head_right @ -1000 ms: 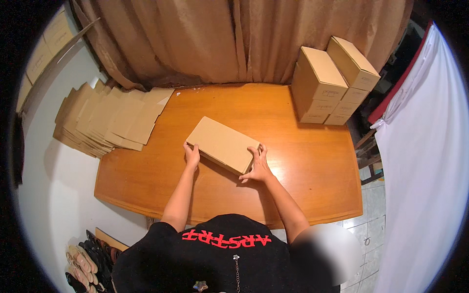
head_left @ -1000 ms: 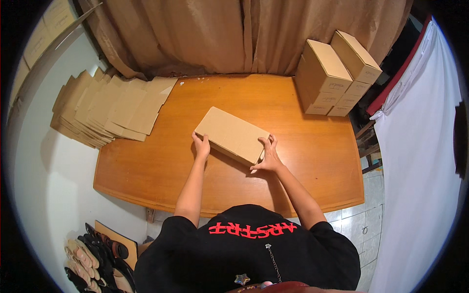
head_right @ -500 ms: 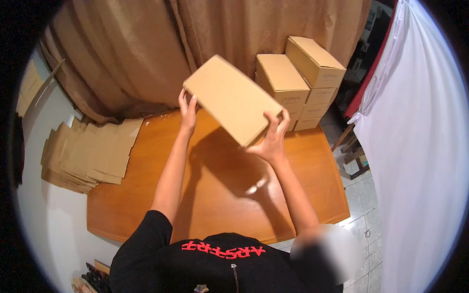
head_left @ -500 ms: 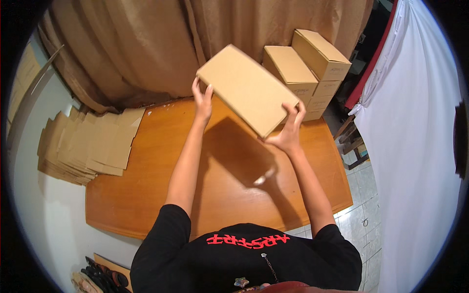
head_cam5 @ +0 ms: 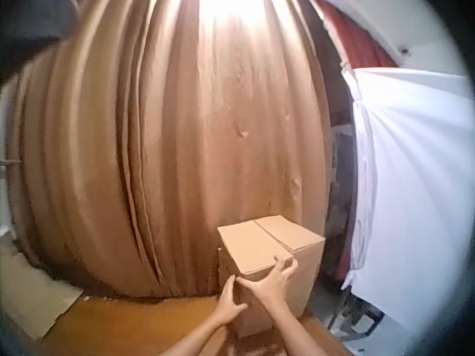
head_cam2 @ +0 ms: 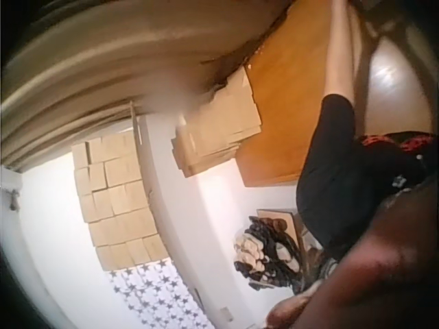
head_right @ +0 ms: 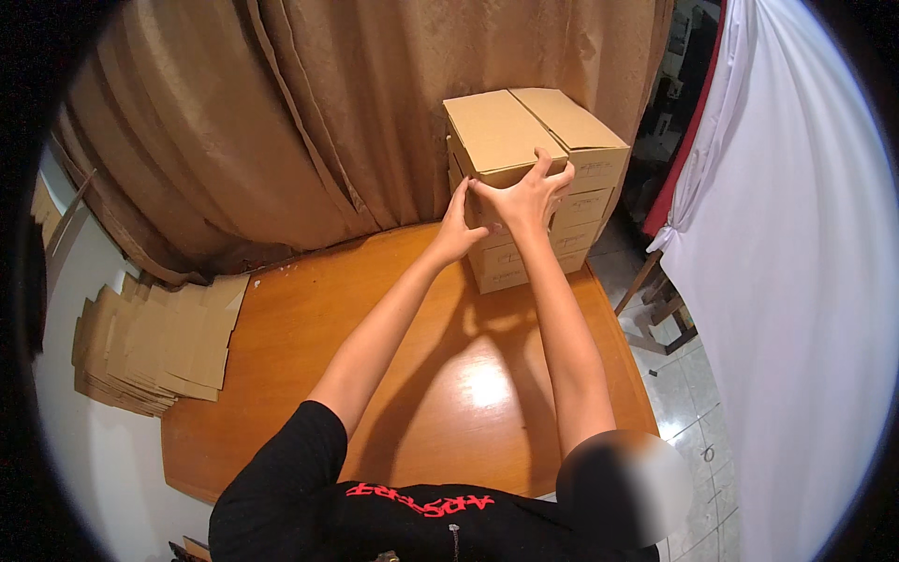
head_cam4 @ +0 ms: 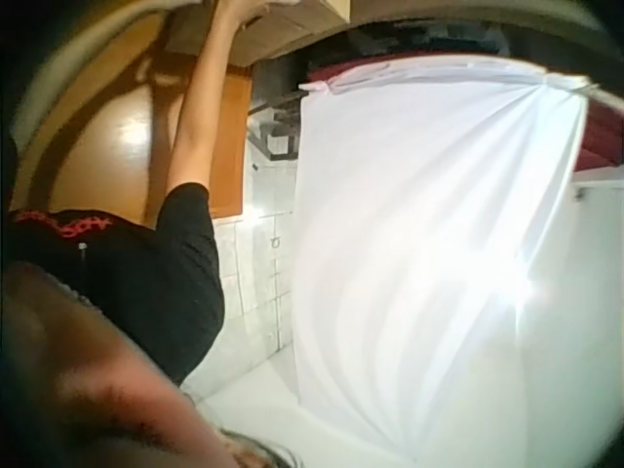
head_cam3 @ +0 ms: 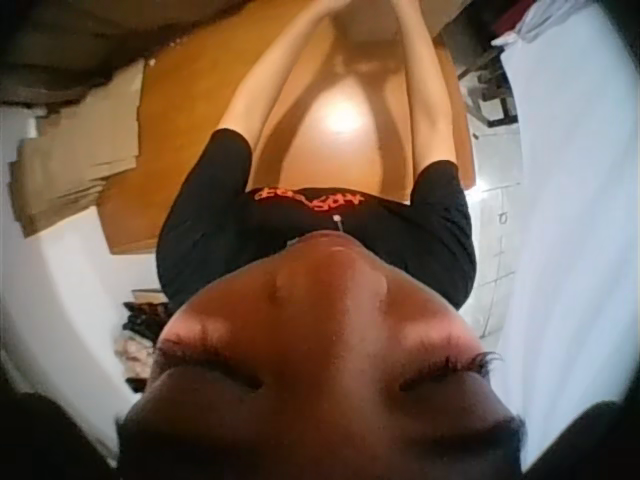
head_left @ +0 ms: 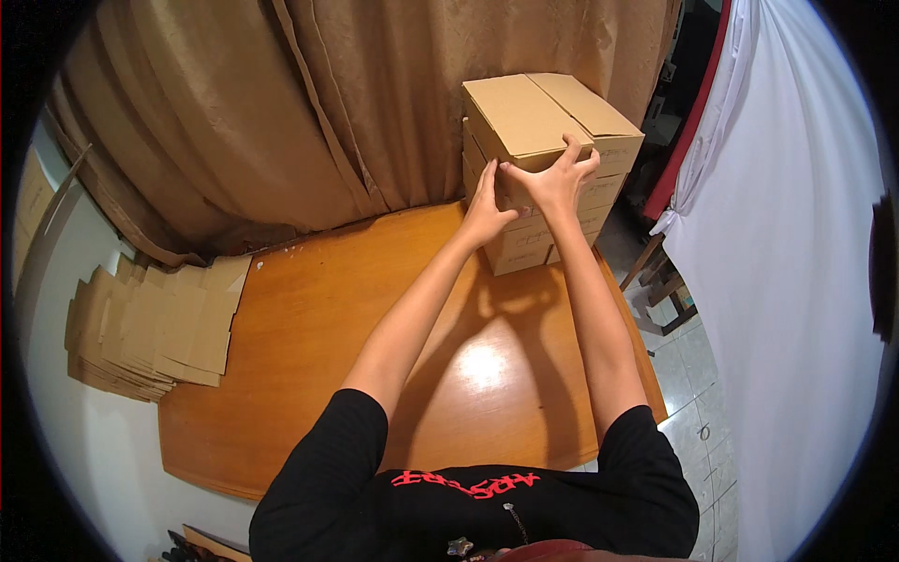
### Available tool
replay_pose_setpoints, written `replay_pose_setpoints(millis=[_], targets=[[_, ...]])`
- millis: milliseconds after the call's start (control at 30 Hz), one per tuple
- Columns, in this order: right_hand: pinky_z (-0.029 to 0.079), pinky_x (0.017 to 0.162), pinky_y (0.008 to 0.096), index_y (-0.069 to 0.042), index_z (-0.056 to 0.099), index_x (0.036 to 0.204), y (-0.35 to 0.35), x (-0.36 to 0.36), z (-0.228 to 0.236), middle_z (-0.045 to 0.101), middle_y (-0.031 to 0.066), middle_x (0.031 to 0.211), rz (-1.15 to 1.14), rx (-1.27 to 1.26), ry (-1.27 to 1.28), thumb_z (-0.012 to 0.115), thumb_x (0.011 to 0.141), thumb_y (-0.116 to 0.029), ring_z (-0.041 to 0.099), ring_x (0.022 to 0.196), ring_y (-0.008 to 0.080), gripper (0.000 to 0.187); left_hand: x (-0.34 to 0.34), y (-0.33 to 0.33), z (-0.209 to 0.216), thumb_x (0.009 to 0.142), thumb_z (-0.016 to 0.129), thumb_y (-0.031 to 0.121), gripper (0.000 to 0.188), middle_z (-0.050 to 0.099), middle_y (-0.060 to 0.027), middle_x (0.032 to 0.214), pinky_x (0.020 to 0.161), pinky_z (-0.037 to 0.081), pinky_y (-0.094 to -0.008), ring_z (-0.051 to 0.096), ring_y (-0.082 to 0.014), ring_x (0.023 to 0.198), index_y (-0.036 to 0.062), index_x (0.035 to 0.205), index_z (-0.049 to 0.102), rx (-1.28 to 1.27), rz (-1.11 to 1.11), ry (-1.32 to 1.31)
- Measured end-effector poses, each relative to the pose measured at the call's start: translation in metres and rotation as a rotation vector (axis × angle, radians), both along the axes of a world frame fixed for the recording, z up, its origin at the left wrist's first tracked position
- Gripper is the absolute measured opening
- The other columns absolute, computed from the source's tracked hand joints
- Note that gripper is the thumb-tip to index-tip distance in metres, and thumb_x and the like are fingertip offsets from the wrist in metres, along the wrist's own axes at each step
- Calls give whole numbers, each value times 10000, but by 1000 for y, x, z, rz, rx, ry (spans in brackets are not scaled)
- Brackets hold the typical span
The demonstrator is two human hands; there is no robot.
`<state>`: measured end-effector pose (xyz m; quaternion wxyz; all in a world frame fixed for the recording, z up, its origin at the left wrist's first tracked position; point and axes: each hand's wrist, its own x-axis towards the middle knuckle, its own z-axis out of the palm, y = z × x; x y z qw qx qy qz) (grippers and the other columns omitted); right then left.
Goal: Folding and assembling flat cardboard sheets into boxes on a wooden table.
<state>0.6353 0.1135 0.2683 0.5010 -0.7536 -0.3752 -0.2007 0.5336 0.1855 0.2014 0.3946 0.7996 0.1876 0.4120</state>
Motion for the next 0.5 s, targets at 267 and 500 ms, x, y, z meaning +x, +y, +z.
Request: replay_pose_setpoints(millis=[267, 500], targets=[[282, 954, 556, -93, 313, 1263, 14, 4, -9, 129, 331, 1309, -57, 5, -66, 780, 507, -553, 265, 1161, 505, 1001, 15, 11, -20, 711, 728, 180, 904, 240, -194, 1415, 1081, 231, -370, 238, -293, 1318, -6, 1383, 153, 6, 115, 21], [257, 976, 563, -111, 329, 1279, 16, 8, -12, 103, 324, 1356, -50, -11, -57, 757, 507, -608, 225, 1200, 502, 1013, 26, 10, -38, 757, 616, -42, 802, 183, -162, 1423, 1043, 319, -440, 270, -327, 1295, 53, 1394, 139, -140, 111, -37]])
